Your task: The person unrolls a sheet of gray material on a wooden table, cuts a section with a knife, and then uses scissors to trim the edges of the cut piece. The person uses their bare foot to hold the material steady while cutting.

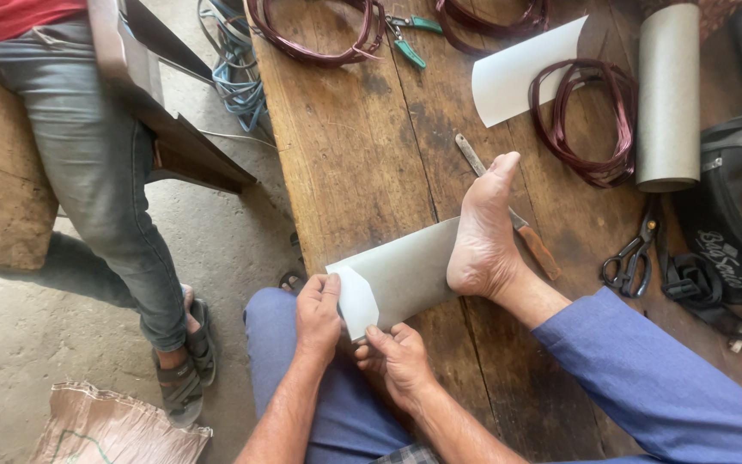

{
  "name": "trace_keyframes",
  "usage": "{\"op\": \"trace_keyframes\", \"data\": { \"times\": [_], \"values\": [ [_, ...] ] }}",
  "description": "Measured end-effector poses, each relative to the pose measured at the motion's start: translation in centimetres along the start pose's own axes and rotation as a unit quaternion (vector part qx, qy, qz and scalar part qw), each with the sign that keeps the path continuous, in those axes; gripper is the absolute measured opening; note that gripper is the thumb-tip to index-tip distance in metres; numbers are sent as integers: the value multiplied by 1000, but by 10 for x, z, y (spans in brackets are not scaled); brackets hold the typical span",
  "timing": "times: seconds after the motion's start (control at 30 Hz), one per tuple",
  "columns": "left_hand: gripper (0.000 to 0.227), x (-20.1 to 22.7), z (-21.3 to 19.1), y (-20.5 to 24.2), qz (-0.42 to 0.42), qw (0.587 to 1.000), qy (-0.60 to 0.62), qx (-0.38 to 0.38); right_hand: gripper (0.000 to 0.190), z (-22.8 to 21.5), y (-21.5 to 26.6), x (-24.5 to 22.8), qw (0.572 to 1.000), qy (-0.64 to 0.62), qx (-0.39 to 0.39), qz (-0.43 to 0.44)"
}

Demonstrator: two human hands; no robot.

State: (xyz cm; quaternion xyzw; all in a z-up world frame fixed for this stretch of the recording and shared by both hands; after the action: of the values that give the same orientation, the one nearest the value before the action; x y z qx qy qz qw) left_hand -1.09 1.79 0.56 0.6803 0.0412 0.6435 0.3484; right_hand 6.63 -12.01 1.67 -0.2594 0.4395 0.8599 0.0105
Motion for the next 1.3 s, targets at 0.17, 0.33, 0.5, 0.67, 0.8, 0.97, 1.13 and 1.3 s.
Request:
{"op": "trace_keyframes", "data": {
  "times": [0.17, 0.33, 0.5, 0.67, 0.8, 0.97, 1.13, 1.3],
  "values": [
    [28, -2, -2, -2, -32, 999, -13, 3, 19, 4, 1, 1, 1000, 11, 19, 4],
    [30, -4, 4, -2, 37, 996, -77, 40, 20, 5, -2, 5, 1000, -9, 11, -10],
    [30, -9, 0, -1, 24, 995, -90, 37, 20, -1, -5, 8, 1000, 6, 4, -13],
    [31, -11, 3, -1, 39, 992, -98, 65, 20, -2, -7, 8, 1000, 7, -5, -10],
    [32, -10, 9, 1, 44, 988, -117, 95, 20, -4, -8, 11, 999, -18, -22, -18],
    [32, -2, 23, 9, 94, 937, -282, 182, 19, 1, -6, 12, 999, -32, -22, -29],
    [31, 2, 29, 11, 143, 917, -313, 200, 18, 4, -6, 7, 1000, -19, -7, -19],
    [30, -5, 25, 8, 173, 908, -318, 212, 18, 1, -8, 12, 1000, 0, -8, -10]
  ]
}}
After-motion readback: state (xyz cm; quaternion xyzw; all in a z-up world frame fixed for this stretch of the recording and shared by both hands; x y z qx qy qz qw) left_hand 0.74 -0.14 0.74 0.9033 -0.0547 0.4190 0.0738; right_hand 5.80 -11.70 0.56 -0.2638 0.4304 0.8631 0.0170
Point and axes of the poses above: each hand's wrist, its own y-axis away from the middle knuckle, its own z-axis out of the palm, x = y × z, the point moved 1 cm from there along -y, towards the middle knuckle, and after that the axes turned 5 degrees about -x, right-handed, at the moved point
